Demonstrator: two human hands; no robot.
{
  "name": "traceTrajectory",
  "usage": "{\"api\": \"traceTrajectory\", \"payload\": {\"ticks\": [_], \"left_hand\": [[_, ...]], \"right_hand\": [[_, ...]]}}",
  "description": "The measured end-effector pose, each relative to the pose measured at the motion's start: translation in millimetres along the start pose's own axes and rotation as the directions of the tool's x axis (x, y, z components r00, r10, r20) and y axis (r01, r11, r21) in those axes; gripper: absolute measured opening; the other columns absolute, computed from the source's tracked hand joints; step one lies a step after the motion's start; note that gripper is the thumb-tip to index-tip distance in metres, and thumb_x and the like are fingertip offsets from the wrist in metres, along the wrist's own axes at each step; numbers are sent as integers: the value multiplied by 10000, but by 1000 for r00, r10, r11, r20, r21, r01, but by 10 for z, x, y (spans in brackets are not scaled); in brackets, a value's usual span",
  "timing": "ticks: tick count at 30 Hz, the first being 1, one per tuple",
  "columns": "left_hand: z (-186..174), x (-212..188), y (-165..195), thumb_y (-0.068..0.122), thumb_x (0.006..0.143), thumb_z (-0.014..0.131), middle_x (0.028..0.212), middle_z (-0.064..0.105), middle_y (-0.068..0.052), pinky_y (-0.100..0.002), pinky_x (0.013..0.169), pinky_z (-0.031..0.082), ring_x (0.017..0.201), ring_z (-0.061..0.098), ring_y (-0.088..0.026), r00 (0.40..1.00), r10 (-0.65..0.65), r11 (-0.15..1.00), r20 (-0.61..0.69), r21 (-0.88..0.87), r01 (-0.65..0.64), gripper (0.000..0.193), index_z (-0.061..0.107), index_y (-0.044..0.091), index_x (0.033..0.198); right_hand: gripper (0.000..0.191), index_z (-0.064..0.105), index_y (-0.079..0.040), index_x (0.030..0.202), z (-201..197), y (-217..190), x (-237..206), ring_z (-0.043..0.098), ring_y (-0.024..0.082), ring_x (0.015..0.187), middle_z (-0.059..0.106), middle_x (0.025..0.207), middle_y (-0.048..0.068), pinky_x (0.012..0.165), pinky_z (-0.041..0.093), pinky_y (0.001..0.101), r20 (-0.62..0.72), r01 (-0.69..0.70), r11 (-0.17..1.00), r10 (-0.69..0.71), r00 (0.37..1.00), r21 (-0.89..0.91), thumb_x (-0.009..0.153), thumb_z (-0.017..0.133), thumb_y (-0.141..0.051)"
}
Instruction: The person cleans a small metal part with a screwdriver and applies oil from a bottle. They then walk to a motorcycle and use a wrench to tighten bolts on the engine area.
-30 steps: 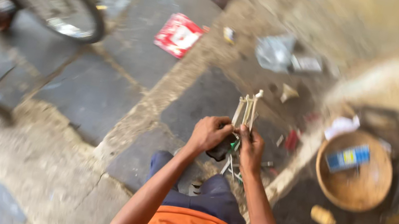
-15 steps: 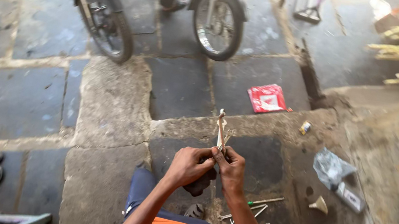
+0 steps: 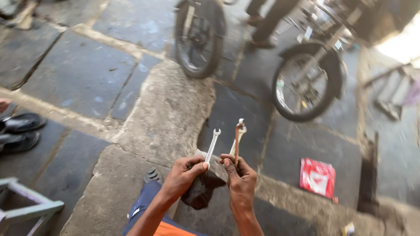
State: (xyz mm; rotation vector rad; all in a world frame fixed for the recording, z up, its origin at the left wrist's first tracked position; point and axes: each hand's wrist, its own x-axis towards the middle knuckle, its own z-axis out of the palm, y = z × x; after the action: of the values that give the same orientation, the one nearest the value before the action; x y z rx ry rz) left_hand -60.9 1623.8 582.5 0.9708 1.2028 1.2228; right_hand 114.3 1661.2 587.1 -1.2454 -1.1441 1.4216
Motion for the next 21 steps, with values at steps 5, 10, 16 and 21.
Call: {"api": "traceTrajectory", "payload": {"ticks": [5, 10, 16, 21], "left_hand": [[-1138, 463, 647, 238, 927, 670, 685, 694, -75, -295, 588, 511, 653, 634, -75, 972, 20, 982, -234, 185, 25, 260, 719, -16, 907], [-1729, 708, 1134, 240, 927, 651, 696, 725, -66, -301, 590, 526, 636, 665, -95, 960, 38, 981, -276, 192, 16, 244, 732, 11, 904], [-2532, 1533, 1358, 270, 918, 674, 682, 733, -73, -314, 565, 509, 624, 680, -113, 932, 16, 949, -363, 299, 100, 255, 753, 29, 896], [-3290, 2761, 1247, 347, 905, 665, 711, 712, -148, -394, 586, 506, 632, 706, -265, 915, -35, 837, -401, 489, 246, 276, 757, 88, 925]], "right_hand": [[365, 578, -34, 1284, 1216, -494, 800, 438, 24, 460, 735, 855, 50, 380, 319, 209, 267, -91, 996, 86, 960, 7, 936, 672, -90], [556, 462, -84, 1452, 2096, -659, 1291, 595, 65, 615, 662, 907, 45, 483, 471, 218, 478, -368, 918, 258, 840, 151, 931, 654, -76], [421, 509, 3, 1331, 2967, -426, 2260, 675, 142, 936, 675, 1042, 58, 849, 580, 312, 628, -476, 852, 250, 737, 219, 940, 650, -63], [319, 580, -105, 1199, 3549, -4, 3588, 663, 140, 835, 684, 989, 36, 718, 542, 321, 667, -626, 738, 336, 665, 253, 895, 572, -201]]}}
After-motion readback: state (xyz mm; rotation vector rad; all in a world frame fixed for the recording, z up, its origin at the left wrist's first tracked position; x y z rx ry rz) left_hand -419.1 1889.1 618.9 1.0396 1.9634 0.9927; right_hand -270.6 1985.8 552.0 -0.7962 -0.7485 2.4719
